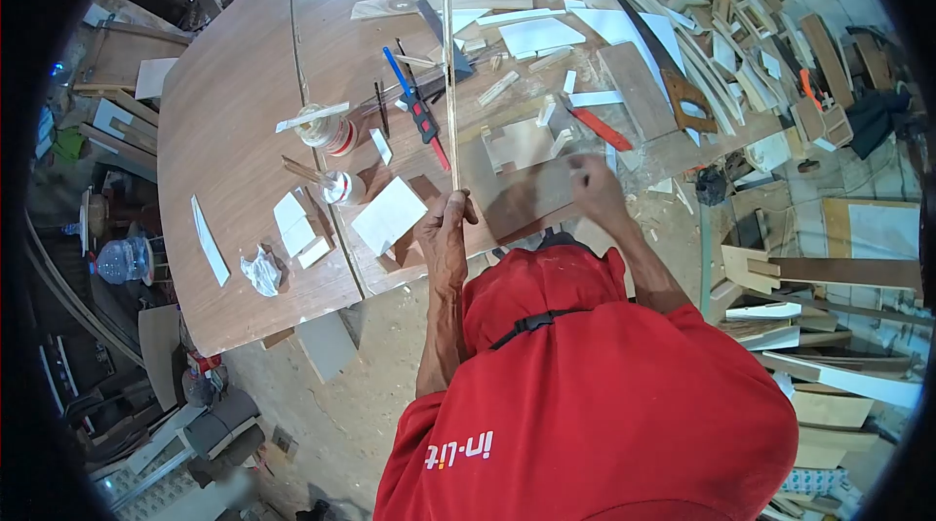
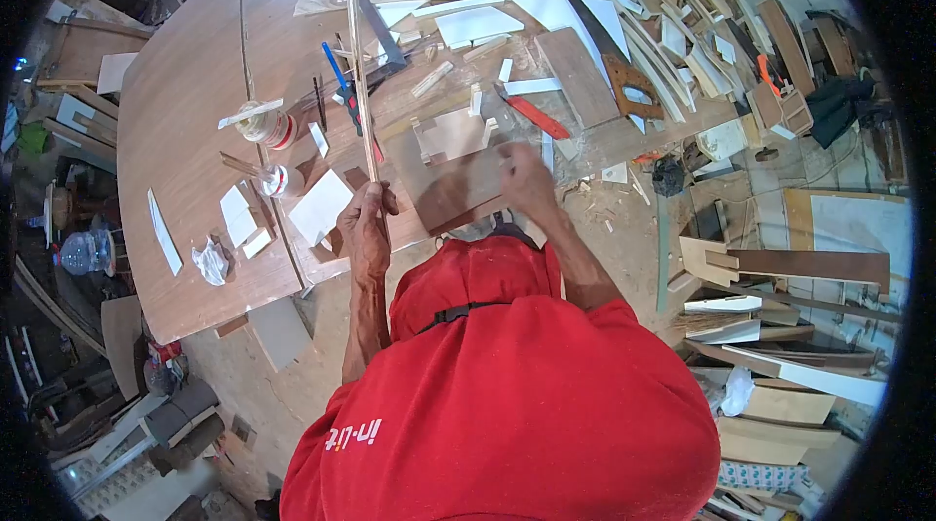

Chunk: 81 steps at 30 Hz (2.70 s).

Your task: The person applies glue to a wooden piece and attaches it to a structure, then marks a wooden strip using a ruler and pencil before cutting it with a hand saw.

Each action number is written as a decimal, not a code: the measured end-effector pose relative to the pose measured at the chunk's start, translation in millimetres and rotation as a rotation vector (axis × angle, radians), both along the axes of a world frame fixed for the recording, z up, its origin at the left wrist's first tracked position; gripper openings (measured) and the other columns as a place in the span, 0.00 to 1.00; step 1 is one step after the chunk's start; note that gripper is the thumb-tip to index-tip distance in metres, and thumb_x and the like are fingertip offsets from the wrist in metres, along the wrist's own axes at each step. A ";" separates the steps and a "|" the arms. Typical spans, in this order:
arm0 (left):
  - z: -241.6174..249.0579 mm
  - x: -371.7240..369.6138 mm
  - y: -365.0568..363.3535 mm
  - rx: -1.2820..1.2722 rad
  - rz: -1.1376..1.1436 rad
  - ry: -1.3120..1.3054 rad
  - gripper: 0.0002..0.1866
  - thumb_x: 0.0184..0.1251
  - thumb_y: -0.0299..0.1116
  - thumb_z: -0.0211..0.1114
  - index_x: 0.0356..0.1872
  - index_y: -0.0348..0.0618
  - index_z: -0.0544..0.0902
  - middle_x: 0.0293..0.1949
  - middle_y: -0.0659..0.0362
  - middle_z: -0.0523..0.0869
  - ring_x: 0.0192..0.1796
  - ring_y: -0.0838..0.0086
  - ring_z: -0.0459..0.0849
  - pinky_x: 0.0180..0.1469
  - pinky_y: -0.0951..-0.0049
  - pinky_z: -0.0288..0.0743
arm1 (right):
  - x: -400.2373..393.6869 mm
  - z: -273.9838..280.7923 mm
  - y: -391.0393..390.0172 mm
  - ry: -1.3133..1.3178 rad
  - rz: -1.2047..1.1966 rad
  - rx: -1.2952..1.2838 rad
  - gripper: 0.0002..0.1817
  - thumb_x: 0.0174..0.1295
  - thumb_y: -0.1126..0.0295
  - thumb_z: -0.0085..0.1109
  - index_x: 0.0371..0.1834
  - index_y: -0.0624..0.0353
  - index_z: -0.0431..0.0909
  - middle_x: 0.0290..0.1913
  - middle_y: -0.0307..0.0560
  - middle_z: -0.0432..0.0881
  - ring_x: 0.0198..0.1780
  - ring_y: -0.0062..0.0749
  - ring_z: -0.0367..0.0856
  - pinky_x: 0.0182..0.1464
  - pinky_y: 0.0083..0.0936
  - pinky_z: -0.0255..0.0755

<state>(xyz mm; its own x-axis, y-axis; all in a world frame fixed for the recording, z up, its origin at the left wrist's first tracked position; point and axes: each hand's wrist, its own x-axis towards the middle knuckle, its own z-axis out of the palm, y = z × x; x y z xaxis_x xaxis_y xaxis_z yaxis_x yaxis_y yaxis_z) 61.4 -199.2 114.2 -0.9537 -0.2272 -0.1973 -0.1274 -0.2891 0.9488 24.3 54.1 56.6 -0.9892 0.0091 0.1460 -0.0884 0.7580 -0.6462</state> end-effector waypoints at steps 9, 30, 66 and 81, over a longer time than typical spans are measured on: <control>-43.6 -49.1 6.1 0.293 -0.048 0.057 0.16 0.73 0.37 0.56 0.41 0.28 0.80 0.28 0.59 0.79 0.31 0.77 0.75 0.38 0.78 0.67 | -74.7 4.2 24.9 -0.398 -0.043 -0.363 0.18 0.58 0.69 0.50 0.47 0.68 0.80 0.42 0.62 0.84 0.45 0.50 0.83 0.51 0.35 0.74; -61.8 -88.9 21.4 0.234 -0.051 -0.023 0.17 0.72 0.39 0.57 0.43 0.30 0.77 0.29 0.58 0.78 0.32 0.71 0.78 0.37 0.73 0.73 | -96.9 -17.8 10.7 -0.320 0.109 -0.261 0.17 0.56 0.63 0.50 0.41 0.59 0.84 0.40 0.61 0.84 0.44 0.55 0.83 0.50 0.41 0.74; -61.0 -81.9 28.4 0.137 0.107 0.011 0.17 0.71 0.40 0.58 0.43 0.32 0.79 0.28 0.61 0.78 0.30 0.76 0.76 0.42 0.73 0.72 | -103.4 -26.7 1.8 -0.583 0.067 -0.781 0.13 0.53 0.76 0.65 0.41 0.71 0.80 0.33 0.50 0.86 0.31 0.28 0.84 0.29 0.23 0.79; 10.7 -42.4 12.7 -0.031 0.323 0.199 0.14 0.71 0.34 0.59 0.41 0.28 0.81 0.29 0.57 0.80 0.35 0.75 0.77 0.44 0.75 0.70 | -155.3 -34.8 -43.9 -0.595 0.059 -1.021 0.11 0.54 0.78 0.61 0.40 0.71 0.79 0.34 0.50 0.84 0.32 0.29 0.84 0.33 0.24 0.81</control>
<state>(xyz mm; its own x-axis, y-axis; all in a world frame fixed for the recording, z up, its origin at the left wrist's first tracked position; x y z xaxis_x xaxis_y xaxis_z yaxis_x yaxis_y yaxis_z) 19.0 -186.4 124.9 -0.8508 -0.5256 -0.0038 0.1531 -0.2548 0.9548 -130.9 10.1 21.8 -0.9020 -0.1936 -0.3860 0.4133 -0.1285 -0.9015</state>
